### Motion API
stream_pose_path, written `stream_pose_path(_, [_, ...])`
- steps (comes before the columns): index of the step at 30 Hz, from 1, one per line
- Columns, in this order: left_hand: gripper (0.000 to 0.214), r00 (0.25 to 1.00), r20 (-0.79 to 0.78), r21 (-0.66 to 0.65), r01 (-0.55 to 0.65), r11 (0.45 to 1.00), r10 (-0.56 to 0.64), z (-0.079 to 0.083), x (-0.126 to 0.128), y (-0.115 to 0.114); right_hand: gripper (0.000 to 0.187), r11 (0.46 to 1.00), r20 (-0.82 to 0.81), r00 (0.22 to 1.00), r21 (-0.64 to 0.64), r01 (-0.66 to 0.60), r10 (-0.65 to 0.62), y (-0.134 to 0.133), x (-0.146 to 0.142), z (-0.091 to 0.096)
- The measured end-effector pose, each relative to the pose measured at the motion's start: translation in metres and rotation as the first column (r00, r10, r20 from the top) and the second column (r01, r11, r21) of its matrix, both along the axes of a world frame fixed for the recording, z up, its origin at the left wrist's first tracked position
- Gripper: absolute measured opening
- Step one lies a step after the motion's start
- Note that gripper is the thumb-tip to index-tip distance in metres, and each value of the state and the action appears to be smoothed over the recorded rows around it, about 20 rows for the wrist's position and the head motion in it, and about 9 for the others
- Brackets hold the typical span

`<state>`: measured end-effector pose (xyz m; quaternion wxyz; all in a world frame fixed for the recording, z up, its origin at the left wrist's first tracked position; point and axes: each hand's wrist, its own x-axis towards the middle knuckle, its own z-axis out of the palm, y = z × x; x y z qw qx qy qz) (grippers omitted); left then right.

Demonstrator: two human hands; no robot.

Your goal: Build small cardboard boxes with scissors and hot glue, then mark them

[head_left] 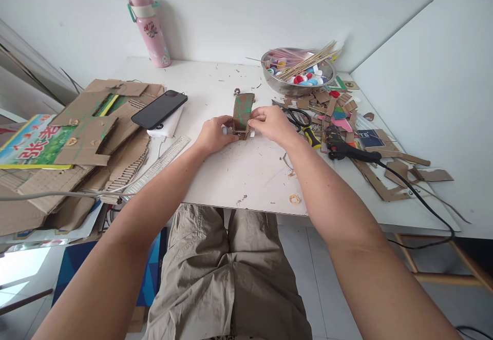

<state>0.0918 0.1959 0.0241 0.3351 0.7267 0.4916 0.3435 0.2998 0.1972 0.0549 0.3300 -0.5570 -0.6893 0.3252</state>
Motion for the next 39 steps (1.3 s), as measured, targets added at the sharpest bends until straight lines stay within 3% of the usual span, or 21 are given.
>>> stream_pose_path(4, [0.031,1.0,0.001,-0.004,-0.008,1.0,0.008,0.0,0.001,0.0,0.007,0.997,-0.036,0.997,0.022,0.071,-0.07,0.006,-0.005,-0.013])
stream_pose_path(8, [0.033,1.0,-0.016,-0.018,-0.022,1.0,0.022,-0.001,0.0,0.001,0.005,0.987,-0.025,0.997,0.142,0.074,-0.071,0.01,-0.008,-0.022])
stream_pose_path(12, [0.055,1.0,0.022,0.0,-0.005,1.0,0.005,-0.002,-0.003,0.001,0.006,0.945,-0.031,0.996,0.315,0.088,-0.083,0.011,-0.007,-0.021])
stream_pose_path(15, [0.073,0.991,0.133,0.053,-0.032,0.998,0.025,-0.002,-0.004,0.0,0.005,0.901,-0.074,0.993,0.418,0.112,-0.09,0.009,-0.005,-0.014])
stream_pose_path(17, [0.065,0.962,0.272,0.116,-0.058,0.992,0.024,-0.002,-0.003,-0.001,0.005,0.888,-0.107,0.992,0.447,0.107,-0.066,0.005,-0.006,-0.008])
stream_pose_path(20, [0.055,0.873,0.488,0.159,-0.056,0.986,-0.029,0.001,0.0,-0.002,0.004,0.904,-0.152,0.988,0.423,0.07,-0.005,-0.004,-0.012,-0.003])
stream_pose_path(25, [0.056,0.749,0.662,0.051,0.006,0.999,-0.038,0.006,0.006,-0.005,0.013,0.949,-0.266,0.96,0.315,0.005,0.083,-0.014,-0.023,0.002])
stream_pose_path(31, [0.037,0.732,0.678,-0.097,-0.004,0.995,0.069,0.013,0.009,-0.013,0.018,0.989,-0.407,0.909,0.142,-0.033,0.088,-0.017,-0.025,0.003])
stream_pose_path(39, [0.027,0.744,0.658,-0.104,-0.066,0.992,0.119,0.014,0.011,-0.015,0.017,1.0,-0.544,0.839,0.026,0.004,0.01,-0.02,-0.036,-0.007])
